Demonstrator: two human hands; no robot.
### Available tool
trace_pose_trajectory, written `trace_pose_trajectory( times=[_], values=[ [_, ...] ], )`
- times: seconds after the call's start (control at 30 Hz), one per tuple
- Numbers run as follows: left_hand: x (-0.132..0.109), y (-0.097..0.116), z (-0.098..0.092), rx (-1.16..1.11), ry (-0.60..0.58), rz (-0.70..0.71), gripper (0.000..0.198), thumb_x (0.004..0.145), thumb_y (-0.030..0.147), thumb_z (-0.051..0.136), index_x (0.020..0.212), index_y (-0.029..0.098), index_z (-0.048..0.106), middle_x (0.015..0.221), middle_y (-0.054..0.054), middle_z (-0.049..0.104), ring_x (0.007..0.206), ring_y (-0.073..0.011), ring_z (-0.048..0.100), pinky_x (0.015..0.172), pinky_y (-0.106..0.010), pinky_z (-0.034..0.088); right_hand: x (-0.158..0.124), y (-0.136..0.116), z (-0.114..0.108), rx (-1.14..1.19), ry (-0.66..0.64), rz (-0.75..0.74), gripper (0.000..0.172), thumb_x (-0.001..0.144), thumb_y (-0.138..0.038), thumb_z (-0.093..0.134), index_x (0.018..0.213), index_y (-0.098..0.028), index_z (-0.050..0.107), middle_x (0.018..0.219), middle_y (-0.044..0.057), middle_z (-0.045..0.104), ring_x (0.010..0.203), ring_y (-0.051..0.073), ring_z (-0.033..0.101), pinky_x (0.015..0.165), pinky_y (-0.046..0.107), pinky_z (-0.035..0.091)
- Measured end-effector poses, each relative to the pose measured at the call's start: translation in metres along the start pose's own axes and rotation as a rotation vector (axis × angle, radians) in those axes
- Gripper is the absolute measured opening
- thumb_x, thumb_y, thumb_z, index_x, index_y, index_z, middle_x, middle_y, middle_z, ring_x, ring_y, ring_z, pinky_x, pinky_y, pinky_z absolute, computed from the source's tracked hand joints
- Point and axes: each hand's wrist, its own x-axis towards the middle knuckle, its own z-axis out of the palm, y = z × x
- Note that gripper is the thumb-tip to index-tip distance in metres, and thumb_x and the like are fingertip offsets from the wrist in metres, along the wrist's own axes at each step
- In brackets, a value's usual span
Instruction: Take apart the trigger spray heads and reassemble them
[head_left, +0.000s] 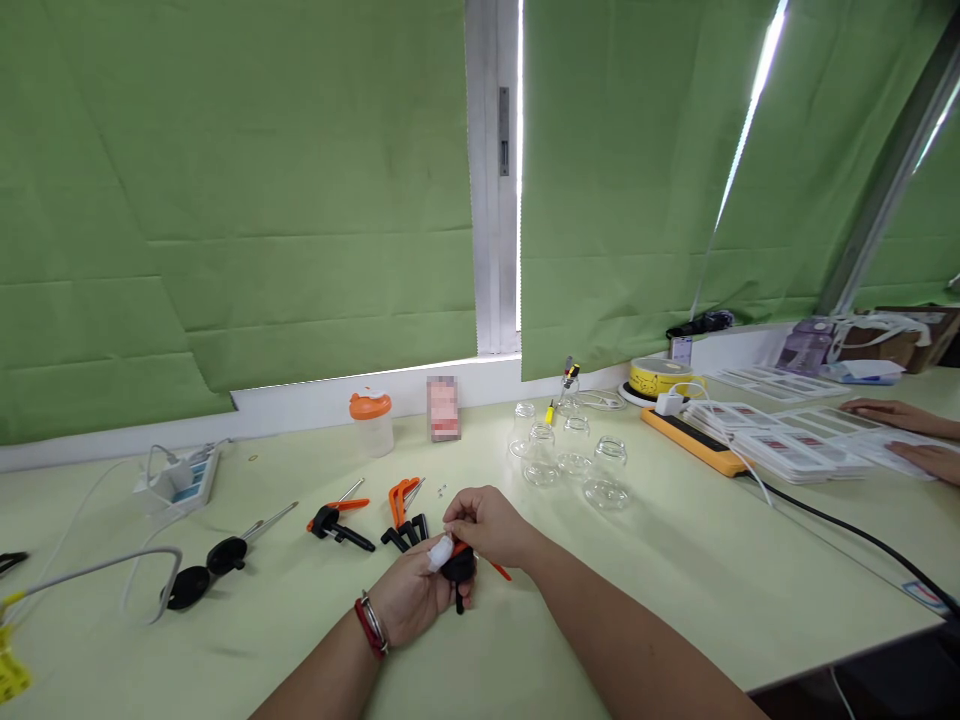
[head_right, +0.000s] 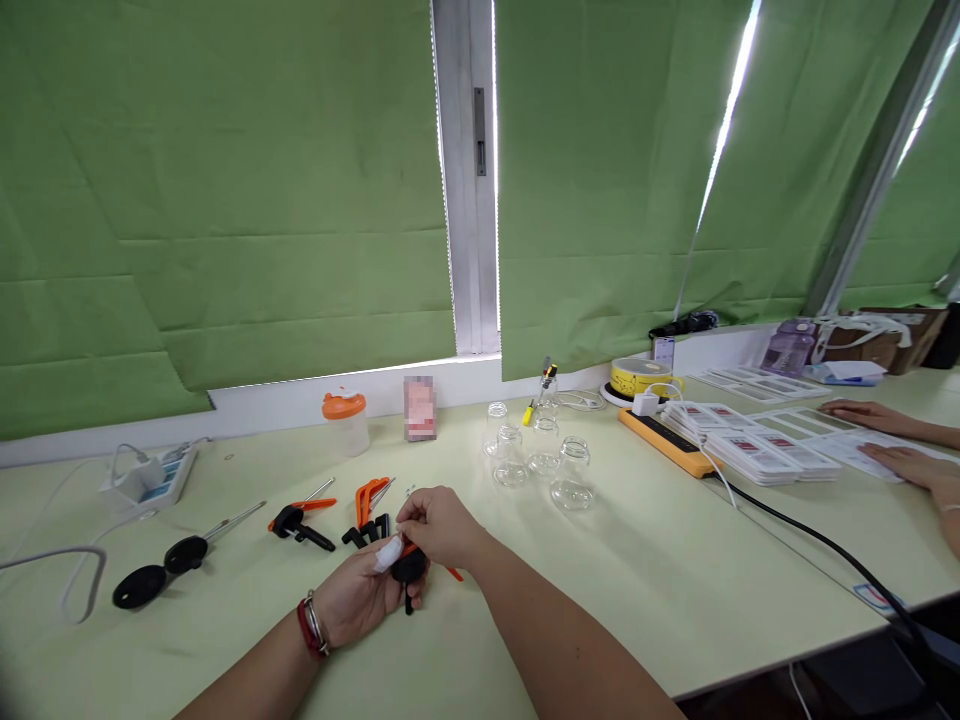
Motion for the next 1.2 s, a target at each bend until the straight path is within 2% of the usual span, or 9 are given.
trace_pose_trajectory(
  times=[0.83,1.2],
  values=[
    [-0.0005,-0.0032,-0.0039,0.000,-0.010,-0.008,0.019,0.085,0.033,0.052,0.078,0.015,0.055,0.070,-0.004,0.054,0.062,-0.0169,0.054,0.062,-0.035,0.040,-0.0009,-0.0028,-0.0025,0.001,-0.040,-0.019,0.008,0.069,-0.017,0.056,0.072,-0.017,0.063,0.060,-0.003,0.058,0.056,0.010,0.054,0.053,0.020,0.042],
    [0.0015,-0.0033,-0.0052,0.006,-0.018,-0.008,0.019,0.085,0.032,0.051,0.080,0.015,0.055,0.071,-0.004,0.054,0.062,-0.0170,0.054,0.062,-0.035,0.041,-0.0042,-0.0052,-0.0031,-0.100,-0.058,-0.008,0.013,0.069,-0.016,0.053,0.074,-0.018,0.064,0.066,-0.002,0.060,0.059,0.010,0.055,0.054,0.019,0.043]
  ],
)
